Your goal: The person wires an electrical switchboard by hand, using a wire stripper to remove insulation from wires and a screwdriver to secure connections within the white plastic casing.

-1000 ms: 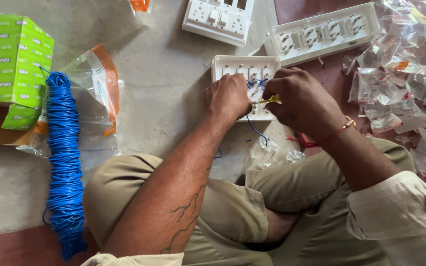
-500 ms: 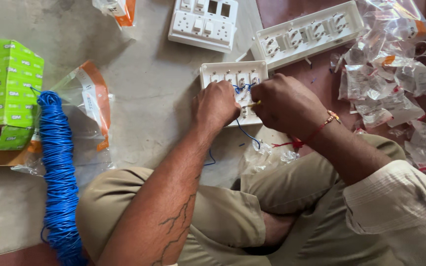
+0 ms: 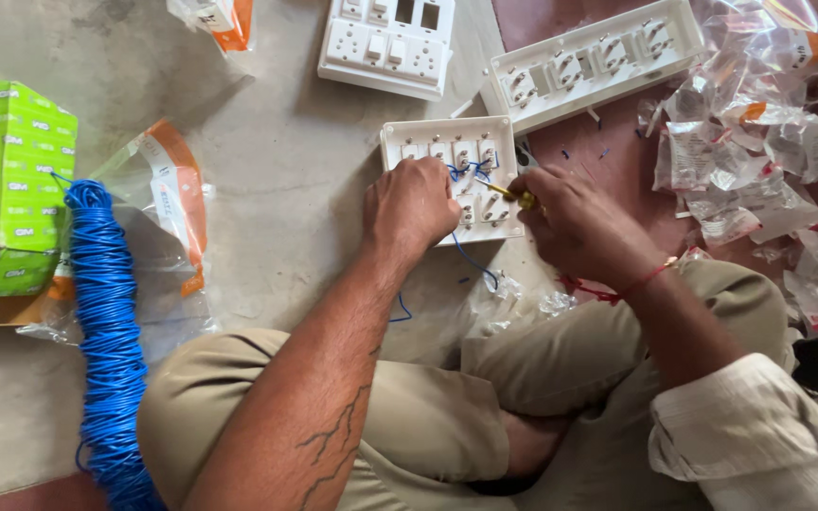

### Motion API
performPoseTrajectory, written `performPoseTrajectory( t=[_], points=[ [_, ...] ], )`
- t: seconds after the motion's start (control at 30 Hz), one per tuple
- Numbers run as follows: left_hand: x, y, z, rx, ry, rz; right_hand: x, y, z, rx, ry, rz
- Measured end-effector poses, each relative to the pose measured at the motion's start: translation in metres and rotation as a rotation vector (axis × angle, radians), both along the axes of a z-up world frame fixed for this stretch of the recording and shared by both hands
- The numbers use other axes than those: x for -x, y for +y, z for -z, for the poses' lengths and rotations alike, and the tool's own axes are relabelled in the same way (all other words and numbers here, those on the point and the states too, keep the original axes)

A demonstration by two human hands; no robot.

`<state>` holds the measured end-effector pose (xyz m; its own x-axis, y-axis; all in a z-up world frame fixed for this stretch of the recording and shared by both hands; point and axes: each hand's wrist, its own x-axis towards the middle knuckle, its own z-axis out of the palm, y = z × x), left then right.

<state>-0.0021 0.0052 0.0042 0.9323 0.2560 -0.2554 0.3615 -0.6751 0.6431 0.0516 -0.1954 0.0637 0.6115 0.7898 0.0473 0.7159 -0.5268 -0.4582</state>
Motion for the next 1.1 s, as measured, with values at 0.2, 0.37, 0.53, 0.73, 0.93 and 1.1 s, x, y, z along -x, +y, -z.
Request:
performPoseTrajectory(
  t=[0.2,0.37,0.53,0.73,0.93,1.1],
  points=[
    [0.002,0.000,0.000,-0.053,-0.093,0.046,0.013,0.019,0.032,-0.136,0.131,0.193],
    [0.001,0.001,-0.001,-0.062,-0.116,0.041,0.017,0.031,0.036,-0.065,0.022,0.202],
    [-0.002,0.003,0.004,-0.009,-0.047,0.036,0.015,0.029,0.043,-0.032,-0.006,0.151],
    [-0.003,0.005,0.007,0.019,-0.028,0.036,0.007,0.024,0.044,-0.077,0.035,0.103],
    [-0.002,0.004,0.005,0.029,0.041,0.031,0.011,0.028,0.039,-0.165,0.056,0.126],
    [-0.003,0.005,0.004,0.018,-0.009,0.023,0.010,0.030,0.035,-0.030,0.008,0.007]
  ],
)
